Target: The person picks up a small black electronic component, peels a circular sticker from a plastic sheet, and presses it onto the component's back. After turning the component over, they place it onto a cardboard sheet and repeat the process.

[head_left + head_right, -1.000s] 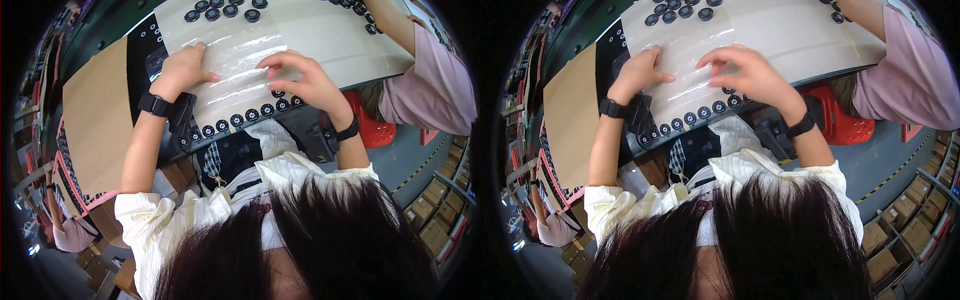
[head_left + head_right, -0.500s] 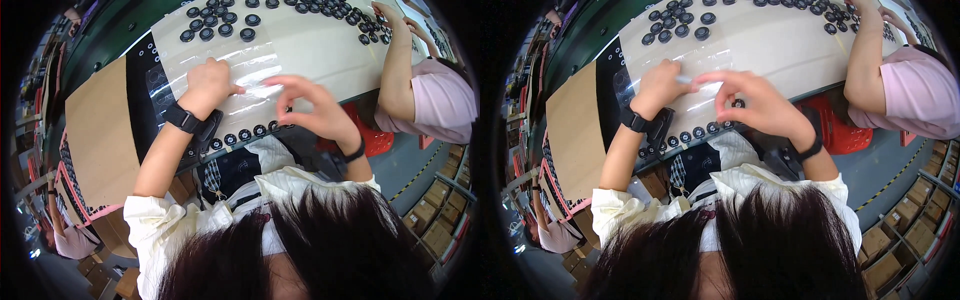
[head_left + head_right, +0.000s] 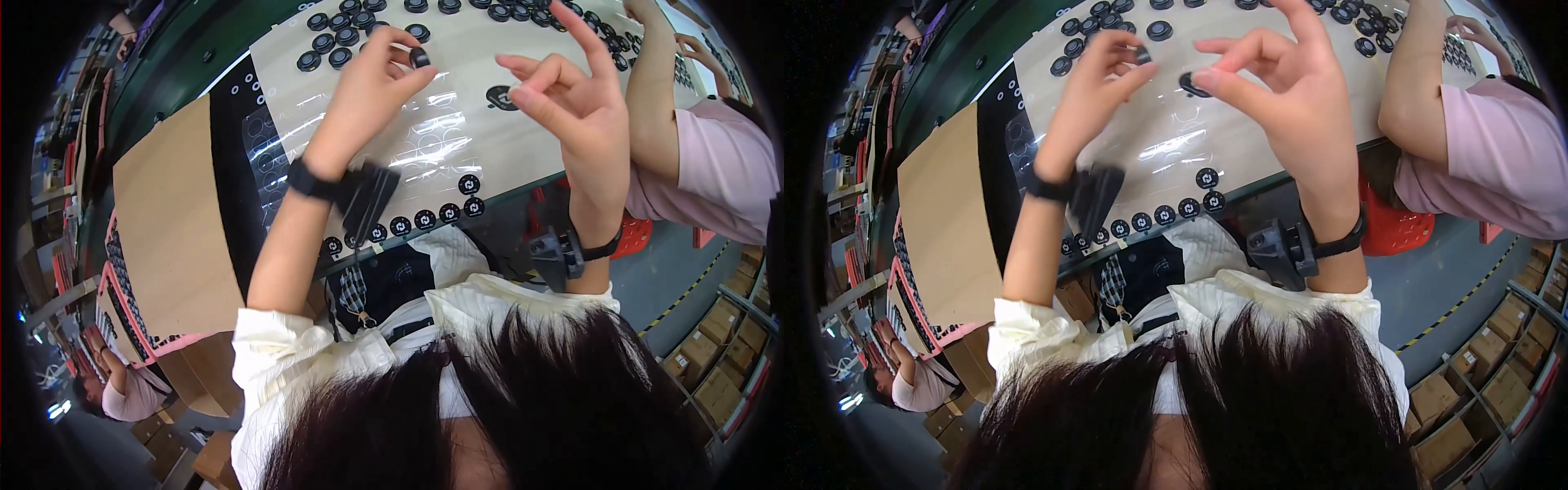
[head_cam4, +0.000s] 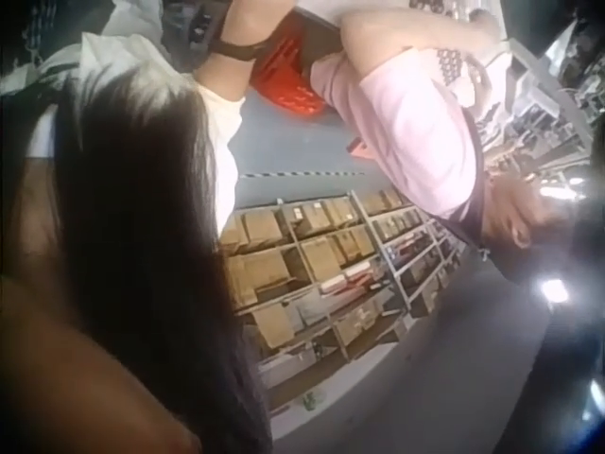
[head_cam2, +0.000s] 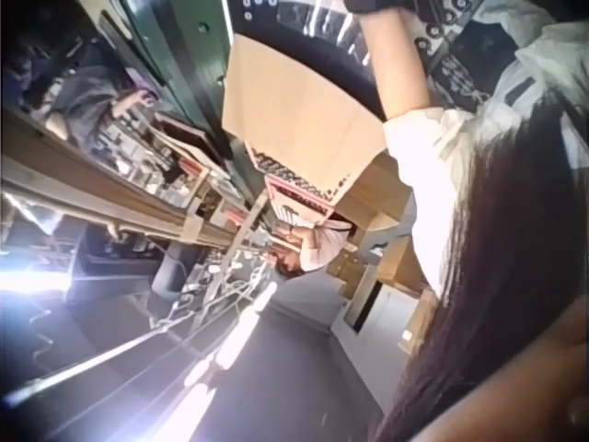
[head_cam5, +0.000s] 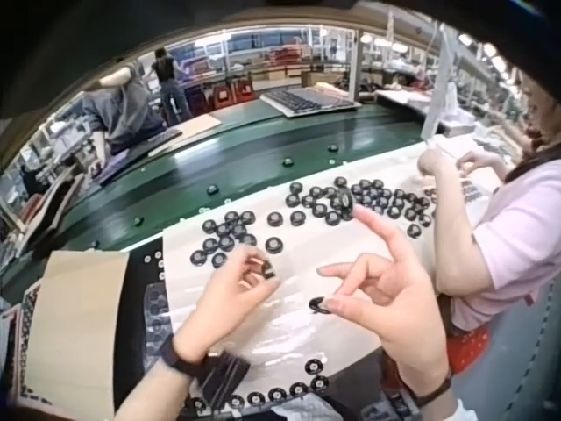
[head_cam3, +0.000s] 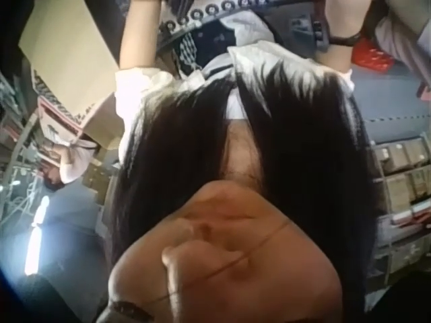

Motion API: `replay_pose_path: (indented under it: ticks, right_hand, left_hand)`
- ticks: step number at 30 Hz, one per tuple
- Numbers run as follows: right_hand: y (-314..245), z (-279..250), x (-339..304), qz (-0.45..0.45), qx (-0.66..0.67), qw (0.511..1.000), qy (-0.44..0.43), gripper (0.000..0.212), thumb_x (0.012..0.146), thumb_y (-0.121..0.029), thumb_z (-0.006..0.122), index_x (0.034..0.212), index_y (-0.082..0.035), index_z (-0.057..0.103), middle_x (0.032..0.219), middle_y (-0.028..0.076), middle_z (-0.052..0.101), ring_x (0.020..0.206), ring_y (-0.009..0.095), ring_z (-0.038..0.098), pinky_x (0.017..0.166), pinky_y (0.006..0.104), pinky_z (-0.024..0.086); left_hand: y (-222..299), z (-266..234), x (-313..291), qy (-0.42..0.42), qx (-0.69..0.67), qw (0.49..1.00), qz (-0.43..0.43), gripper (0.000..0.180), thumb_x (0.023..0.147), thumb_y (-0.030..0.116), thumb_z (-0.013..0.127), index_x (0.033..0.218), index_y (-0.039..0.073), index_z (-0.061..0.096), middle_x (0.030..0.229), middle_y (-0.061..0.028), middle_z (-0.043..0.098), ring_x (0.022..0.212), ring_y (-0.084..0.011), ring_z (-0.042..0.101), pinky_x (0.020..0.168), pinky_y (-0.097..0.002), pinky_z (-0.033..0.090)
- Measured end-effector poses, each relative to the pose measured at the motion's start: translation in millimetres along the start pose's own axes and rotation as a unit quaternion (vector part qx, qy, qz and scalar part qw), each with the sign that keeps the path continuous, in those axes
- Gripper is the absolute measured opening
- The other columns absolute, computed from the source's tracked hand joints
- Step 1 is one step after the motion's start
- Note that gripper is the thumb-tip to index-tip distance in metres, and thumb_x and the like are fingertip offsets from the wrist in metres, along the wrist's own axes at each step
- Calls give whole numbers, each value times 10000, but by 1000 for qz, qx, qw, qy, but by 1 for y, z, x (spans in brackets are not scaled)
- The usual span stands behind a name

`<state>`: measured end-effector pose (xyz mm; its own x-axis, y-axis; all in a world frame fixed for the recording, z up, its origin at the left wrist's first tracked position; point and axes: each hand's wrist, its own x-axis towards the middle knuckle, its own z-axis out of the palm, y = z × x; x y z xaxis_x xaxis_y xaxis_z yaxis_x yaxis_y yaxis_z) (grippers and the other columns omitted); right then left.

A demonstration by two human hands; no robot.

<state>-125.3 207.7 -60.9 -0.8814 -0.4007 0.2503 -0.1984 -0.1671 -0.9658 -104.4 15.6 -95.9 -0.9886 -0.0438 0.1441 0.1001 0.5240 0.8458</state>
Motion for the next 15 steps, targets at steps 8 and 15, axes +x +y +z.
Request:
replay_pose_path:
  ticks: [8, 15]
  right_hand:
    - [-46, 37, 10, 134, 240, 957, -90, 791, 699, 85, 629, 1296, 45, 112, 679, 58, 555, 743, 125, 577, 833, 309, 438]
    - [-43, 45, 15, 182, 256, 932, -180, 745, 713, 57, 633, 1272, 65, 140, 693, 66, 566, 677, 114, 578, 716, 258, 471]
  left_hand:
    - [71, -25, -73, 109, -314, 943, -11, 362, 678, -123, 586, 1019, -104, 466, 986, -184, 554, 866, -235, 592, 733, -287, 513]
    - [82, -24, -80, 171, -204, 964, 27, 361, 635, -183, 585, 971, -117, 473, 868, -210, 585, 743, -272, 626, 678, -309, 538]
